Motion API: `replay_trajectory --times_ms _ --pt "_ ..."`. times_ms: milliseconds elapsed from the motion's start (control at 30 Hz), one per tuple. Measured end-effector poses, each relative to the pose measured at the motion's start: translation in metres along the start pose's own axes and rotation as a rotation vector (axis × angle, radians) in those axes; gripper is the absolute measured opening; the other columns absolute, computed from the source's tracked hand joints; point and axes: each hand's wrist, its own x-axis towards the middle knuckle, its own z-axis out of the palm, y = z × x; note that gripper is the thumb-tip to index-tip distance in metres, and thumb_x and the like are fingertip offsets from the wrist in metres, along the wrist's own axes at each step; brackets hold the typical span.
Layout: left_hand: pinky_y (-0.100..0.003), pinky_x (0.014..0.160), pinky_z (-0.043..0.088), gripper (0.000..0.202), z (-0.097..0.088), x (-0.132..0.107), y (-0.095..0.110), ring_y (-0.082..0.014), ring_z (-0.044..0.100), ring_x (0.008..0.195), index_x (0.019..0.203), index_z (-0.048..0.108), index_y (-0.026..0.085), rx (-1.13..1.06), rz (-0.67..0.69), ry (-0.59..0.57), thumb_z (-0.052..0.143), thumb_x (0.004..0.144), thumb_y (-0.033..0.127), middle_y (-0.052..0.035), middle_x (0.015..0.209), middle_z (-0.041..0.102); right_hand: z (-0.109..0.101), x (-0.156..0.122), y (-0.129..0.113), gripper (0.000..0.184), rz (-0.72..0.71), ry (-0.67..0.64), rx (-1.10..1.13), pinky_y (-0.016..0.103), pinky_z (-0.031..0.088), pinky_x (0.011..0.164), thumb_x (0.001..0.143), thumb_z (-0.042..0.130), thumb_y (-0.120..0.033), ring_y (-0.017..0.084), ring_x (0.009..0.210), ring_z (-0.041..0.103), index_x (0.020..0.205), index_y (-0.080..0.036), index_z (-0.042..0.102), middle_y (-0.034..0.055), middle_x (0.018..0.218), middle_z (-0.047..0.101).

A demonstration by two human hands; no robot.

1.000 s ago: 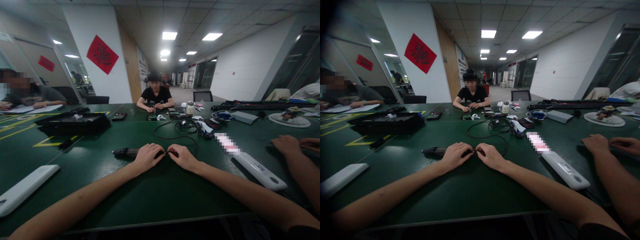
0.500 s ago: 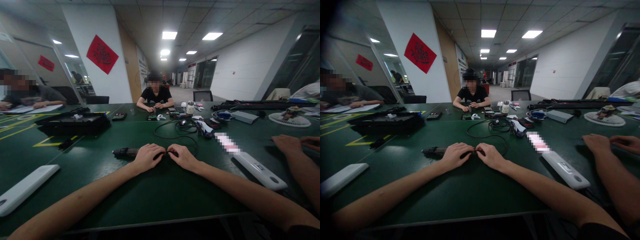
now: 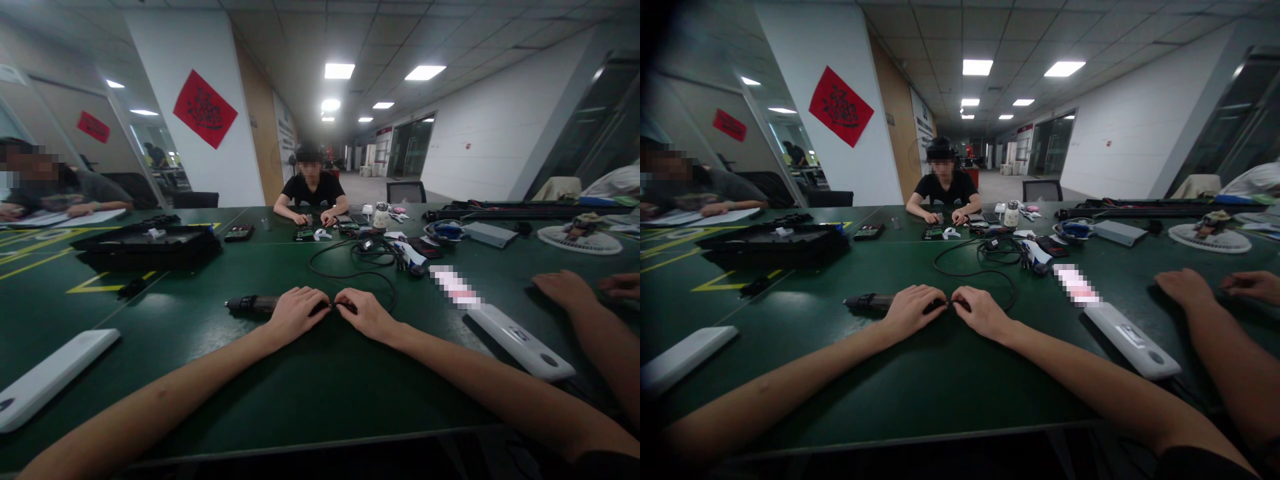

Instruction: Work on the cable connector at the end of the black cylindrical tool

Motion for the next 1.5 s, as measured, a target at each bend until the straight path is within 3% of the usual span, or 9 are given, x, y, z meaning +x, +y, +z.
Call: replay_trajectory --times_ms 133,300,467,633,767,900,1100,1300,1500 --pt "-0.036 0.087 0.046 0.022 0.0008 -0.0005 -0.001 -0.0199 0.067 0.102 0.12 0.065 0.03 -0.017 0.042 0.001 0.054 0.103 0.039 0.0002 0.117 0.073 -0.0002 -0.0001 -0.0003 0.013 0.0 0.004 0.002 0.031 0.052 0.082 0.098 0.061 -0.019 0.019 0.088 0.064 0.109 -0.02 0.066 0.0056 0.102 0.068" --pt "-0.036 0.083 0.047 0.023 0.0008 0.0 -0.0002 -0.0203 0.067 0.096 0.113 0.067 0.027 -0.006 0.0 0.012 0.055 0.102 0.044 -0.0016 0.109 0.074 -0.0013 0.0001 -0.0009 0.013 0.005 -0.008 0.006 0.032 0.053 0.083 0.098 0.061 -0.021 0.02 0.089 0.064 0.109 -0.019 0.067 0.0064 0.102 0.068" --pt "-0.037 0.088 0.047 0.023 0.0002 -0.0008 -0.0001 -0.02 0.067 0.102 0.121 0.065 0.03 -0.022 0.039 0.005 0.054 0.103 0.038 -0.0008 0.119 0.073 0.0005 0.0003 0.0011 0.012 0.002 -0.004 0.003 0.031 0.052 0.083 0.098 0.061 -0.019 0.019 0.09 0.064 0.109 -0.02 0.066 0.0057 0.102 0.068" --pt "-0.037 0.084 0.046 0.023 -0.0003 -0.0009 -0.0002 -0.0203 0.067 0.097 0.115 0.065 0.028 -0.011 0.0 0.002 0.056 0.102 0.044 -0.0007 0.11 0.074 0.0012 0.0001 0.0019 0.012 0.0 -0.002 -0.002 0.03 0.052 0.082 0.098 0.061 -0.018 0.018 0.088 0.064 0.108 -0.02 0.066 0.0049 0.101 0.068" --pt "-0.037 0.086 0.045 0.021 -0.0012 -0.001 0.0008 -0.0201 0.066 0.102 0.119 0.064 0.029 -0.029 0.039 0.005 0.055 0.103 0.038 -0.0004 0.118 0.073 0.0006 0.0 0.0013 0.011 -0.006 0.005 -0.01 0.031 0.052 0.082 0.098 0.061 -0.019 0.019 0.088 0.064 0.108 -0.02 0.066 0.0053 0.101 0.068" --pt "-0.037 0.082 0.045 0.02 -0.0003 -0.0007 0.0007 -0.0199 0.067 0.096 0.111 0.065 0.027 -0.022 0.001 0.003 0.054 0.103 0.042 -0.0009 0.109 0.074 0.0006 -0.0002 0.0011 0.011 -0.001 0.0 -0.005 0.031 0.052 0.082 0.098 0.062 -0.02 0.019 0.088 0.064 0.108 -0.02 0.066 0.0054 0.101 0.068" --pt "-0.037 0.085 0.046 0.022 -0.001 -0.0008 0.0008 -0.0202 0.067 0.101 0.12 0.065 0.03 -0.017 0.042 0.006 0.054 0.102 0.039 -0.0006 0.118 0.073 0.0004 0.0001 0.0006 0.012 -0.005 0.0 -0.001 0.032 0.053 0.084 0.098 0.062 -0.021 0.02 0.09 0.065 0.109 -0.02 0.066 0.0061 0.102 0.069" --pt "-0.036 0.081 0.045 0.023 -0.0019 -0.0001 0.0012 -0.0205 0.067 0.095 0.115 0.065 0.028 -0.005 0.003 0.001 0.056 0.102 0.044 -0.0011 0.11 0.074 -0.0007 0.0001 -0.0007 0.012 0.007 -0.008 0.009 0.031 0.053 0.082 0.098 0.061 -0.021 0.019 0.089 0.065 0.109 -0.02 0.067 0.0059 0.102 0.069" --pt "-0.036 0.084 0.046 0.021 0.0005 -0.0008 -0.0003 -0.0195 0.067 0.097 0.115 0.066 0.029 -0.015 0.025 0.007 0.053 0.103 0.04 -0.0003 0.11 0.074 0.0003 0.0004 0.0012 0.011 0.01 -0.003 0.002 0.031 0.053 0.082 0.097 0.062 -0.021 0.019 0.089 0.065 0.107 -0.02 0.067 0.0059 0.102 0.069"
